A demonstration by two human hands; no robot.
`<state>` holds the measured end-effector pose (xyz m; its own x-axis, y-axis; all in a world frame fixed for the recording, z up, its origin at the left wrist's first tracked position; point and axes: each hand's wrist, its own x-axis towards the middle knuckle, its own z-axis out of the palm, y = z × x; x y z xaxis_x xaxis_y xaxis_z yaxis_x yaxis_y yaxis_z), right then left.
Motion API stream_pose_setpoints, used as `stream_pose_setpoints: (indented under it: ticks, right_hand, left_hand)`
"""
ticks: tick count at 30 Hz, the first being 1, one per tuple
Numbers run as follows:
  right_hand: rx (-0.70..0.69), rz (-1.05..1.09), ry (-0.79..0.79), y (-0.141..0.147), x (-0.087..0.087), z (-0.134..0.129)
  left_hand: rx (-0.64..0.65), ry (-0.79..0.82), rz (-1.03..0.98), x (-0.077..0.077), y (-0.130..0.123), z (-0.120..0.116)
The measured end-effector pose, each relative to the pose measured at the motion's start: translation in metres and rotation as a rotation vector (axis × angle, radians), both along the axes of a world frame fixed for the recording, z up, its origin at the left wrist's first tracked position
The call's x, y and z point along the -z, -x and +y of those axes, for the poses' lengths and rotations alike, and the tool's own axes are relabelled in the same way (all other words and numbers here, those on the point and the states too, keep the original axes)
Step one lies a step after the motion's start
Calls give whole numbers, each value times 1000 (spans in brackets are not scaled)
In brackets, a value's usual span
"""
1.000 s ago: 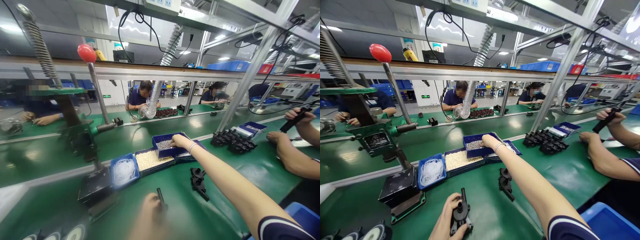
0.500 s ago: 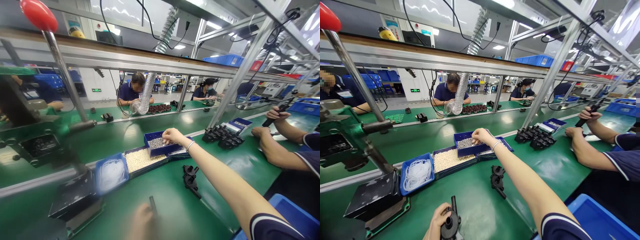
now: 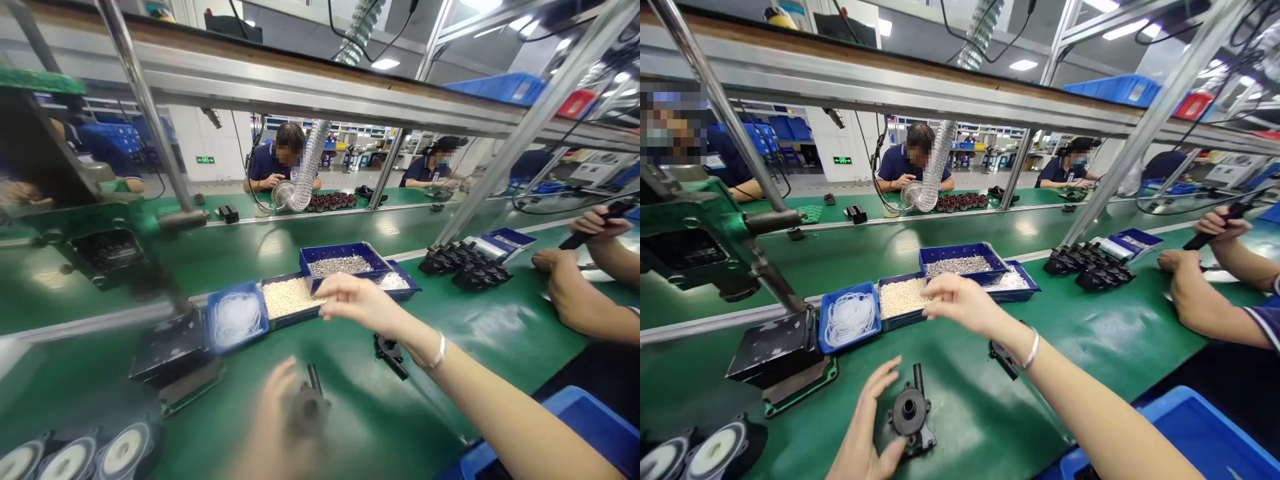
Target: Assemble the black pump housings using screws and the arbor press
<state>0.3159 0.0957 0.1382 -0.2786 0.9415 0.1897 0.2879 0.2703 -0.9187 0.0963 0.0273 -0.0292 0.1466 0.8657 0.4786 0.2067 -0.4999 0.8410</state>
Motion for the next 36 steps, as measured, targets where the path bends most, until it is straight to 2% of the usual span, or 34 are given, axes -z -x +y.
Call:
stream_pose_setpoints:
  ticks: [2, 4, 6, 8, 11, 14, 16, 18, 19, 20, 22, 24, 27, 31, 33, 36]
  right_hand:
    - [-120, -132, -109, 21, 4, -31]
    - [-207, -294, -210, 36, 4, -55]
    - [-284, -440, -274, 46, 0, -70]
    - [-345, -531, -300, 53, -6, -78]
    - [-396, -572, -299, 59, -13, -79]
    - [-463, -556, -299, 54, -19, -61]
    - [-372, -579, -341, 38, -25, -31]
    - [-49, -706, -373, 12, -28, 12]
    - [124, -848, -319, -3, -28, 36]
    - [263, -1015, -199, -19, -26, 59]
    - [337, -1120, -53, -47, -19, 97]
    - [342, -1164, 45, -67, -10, 122]
    - [346, -1160, 77, -81, 4, 136]
    - [382, -1066, 40, -89, 17, 137]
    - [414, -996, 19, -93, 21, 136]
    - [480, -885, -20, -98, 25, 134]
  left_hand:
    - [-27, 143, -42, -26, 11, -4]
    - [25, 292, -85, -53, 17, -7]
    - [75, 370, -113, -71, 18, -9]
    - [88, 412, -130, -79, 16, -10]
    - [95, 430, -135, -79, 17, -10]
    - [67, 391, -112, -80, 26, -5]
    - [5, 351, -73, -83, 35, 1]
    - [-9, 324, 2, -86, 44, 5]
    - [16, 320, 49, -86, 48, 6]
    - [56, 321, 97, -86, 51, 7]
    - [152, 320, 179, -84, 53, 4]
    - [218, 311, 228, -80, 53, 1]
    - [241, 256, 279, -76, 51, -3]
    - [226, 104, 399, -73, 49, -2]
    - [232, -15, 490, -73, 50, -1]
    - [242, -297, 602, -72, 52, -2]
